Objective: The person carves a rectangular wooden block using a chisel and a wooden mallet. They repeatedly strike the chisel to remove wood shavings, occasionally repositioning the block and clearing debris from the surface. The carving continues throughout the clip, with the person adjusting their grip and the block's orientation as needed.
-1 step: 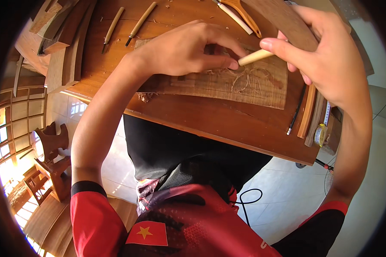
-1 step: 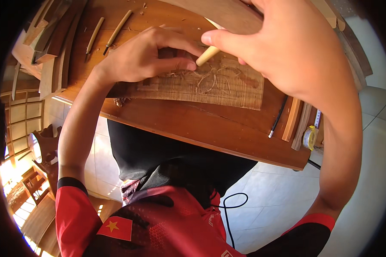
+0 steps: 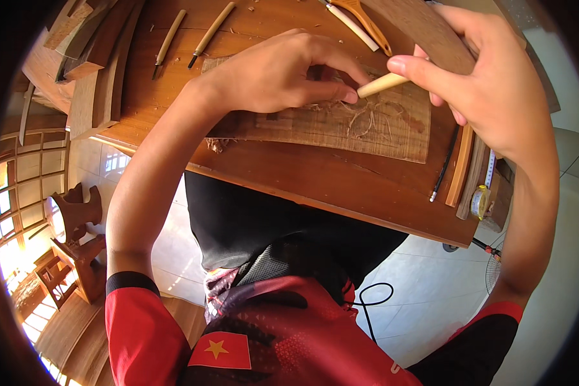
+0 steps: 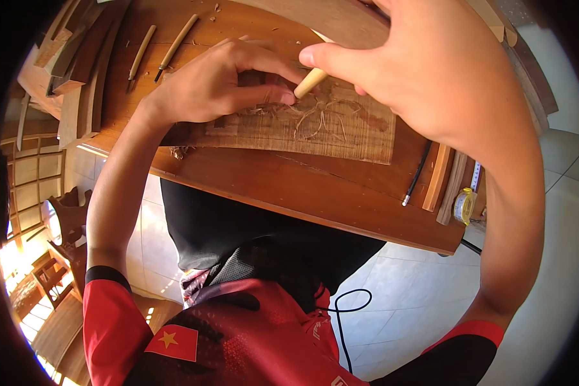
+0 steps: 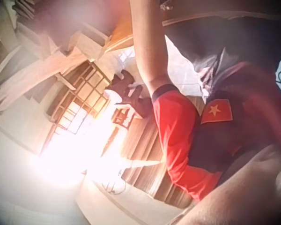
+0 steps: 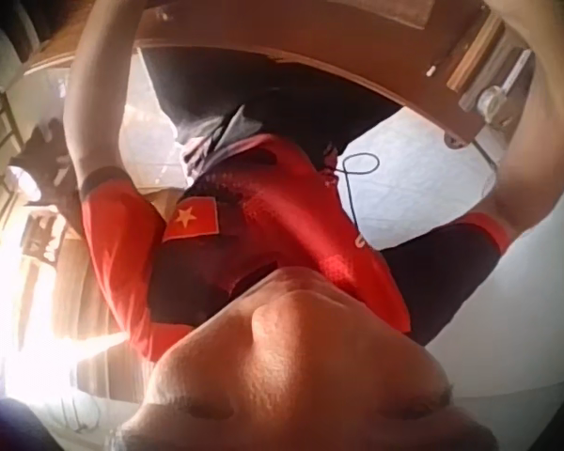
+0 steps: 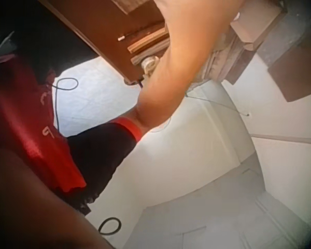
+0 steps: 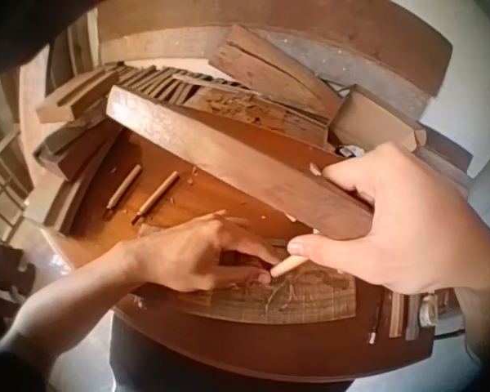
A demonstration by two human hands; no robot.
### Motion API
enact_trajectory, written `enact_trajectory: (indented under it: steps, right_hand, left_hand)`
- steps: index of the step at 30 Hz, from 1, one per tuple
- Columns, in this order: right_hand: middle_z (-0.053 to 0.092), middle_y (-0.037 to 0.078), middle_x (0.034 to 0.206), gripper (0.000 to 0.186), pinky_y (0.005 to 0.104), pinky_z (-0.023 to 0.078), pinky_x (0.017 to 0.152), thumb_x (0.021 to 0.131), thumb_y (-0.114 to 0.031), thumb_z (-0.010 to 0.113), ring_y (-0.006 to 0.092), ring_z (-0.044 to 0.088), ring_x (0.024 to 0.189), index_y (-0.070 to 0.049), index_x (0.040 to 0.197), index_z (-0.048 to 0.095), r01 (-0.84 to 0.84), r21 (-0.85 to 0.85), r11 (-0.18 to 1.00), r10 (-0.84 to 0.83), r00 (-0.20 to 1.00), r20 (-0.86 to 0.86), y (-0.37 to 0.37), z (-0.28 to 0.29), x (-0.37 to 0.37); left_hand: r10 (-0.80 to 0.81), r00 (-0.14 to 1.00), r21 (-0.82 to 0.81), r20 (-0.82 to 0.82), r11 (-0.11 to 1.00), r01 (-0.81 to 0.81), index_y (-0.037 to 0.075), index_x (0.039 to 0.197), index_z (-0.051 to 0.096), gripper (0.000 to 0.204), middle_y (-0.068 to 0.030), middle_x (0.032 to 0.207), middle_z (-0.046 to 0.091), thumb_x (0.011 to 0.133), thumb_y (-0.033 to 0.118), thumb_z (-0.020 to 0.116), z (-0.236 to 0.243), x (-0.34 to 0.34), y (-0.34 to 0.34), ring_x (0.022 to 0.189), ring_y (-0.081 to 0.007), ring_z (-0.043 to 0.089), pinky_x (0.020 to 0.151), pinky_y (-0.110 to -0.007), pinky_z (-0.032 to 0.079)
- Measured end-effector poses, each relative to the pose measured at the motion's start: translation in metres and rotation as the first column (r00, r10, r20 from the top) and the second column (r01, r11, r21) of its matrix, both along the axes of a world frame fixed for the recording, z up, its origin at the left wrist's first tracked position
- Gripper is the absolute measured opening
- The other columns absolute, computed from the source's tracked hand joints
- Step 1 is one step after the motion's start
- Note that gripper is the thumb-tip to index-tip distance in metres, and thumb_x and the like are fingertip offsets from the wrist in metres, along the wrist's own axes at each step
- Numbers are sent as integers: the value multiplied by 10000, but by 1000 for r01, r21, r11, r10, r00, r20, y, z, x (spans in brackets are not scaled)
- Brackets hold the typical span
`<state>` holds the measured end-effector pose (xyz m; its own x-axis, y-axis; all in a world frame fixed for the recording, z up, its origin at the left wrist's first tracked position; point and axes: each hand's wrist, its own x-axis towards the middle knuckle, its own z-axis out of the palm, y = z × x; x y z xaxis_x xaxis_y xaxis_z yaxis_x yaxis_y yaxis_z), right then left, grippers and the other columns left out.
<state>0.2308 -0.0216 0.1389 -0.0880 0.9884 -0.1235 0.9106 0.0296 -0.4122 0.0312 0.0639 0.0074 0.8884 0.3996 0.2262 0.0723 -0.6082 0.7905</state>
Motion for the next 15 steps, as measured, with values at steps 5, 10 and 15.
enact_trajectory:
  steps: [5,10,15]
  right_hand:
    - [626,17,599,236,274,389,485,880,-244,795,83,534,491,-16,891,737,64,-168,984,-25,974,225,12,44,-35]
    - [642,31,607,242,268,414,493,883,-235,786,87,553,491,1,893,733,163,-288,944,-104,972,209,20,49,-48]
    - [682,50,638,272,280,465,525,889,-245,775,107,601,518,11,979,753,195,-280,940,-97,939,329,23,48,-62]
  left_hand:
    - [-6,997,44,79,999,2,55,1116,766,194,-105,1013,768,939,126,730,-7,0,2,994,-274,696,925,-400,513]
    - [-8,997,25,83,1000,6,45,1115,765,207,-111,1018,766,926,131,753,-9,-3,2,981,-266,700,910,-390,521]
    - [31,994,-22,107,999,-29,32,1124,760,207,-115,998,763,934,113,752,-10,-1,-3,963,-222,713,887,-369,539]
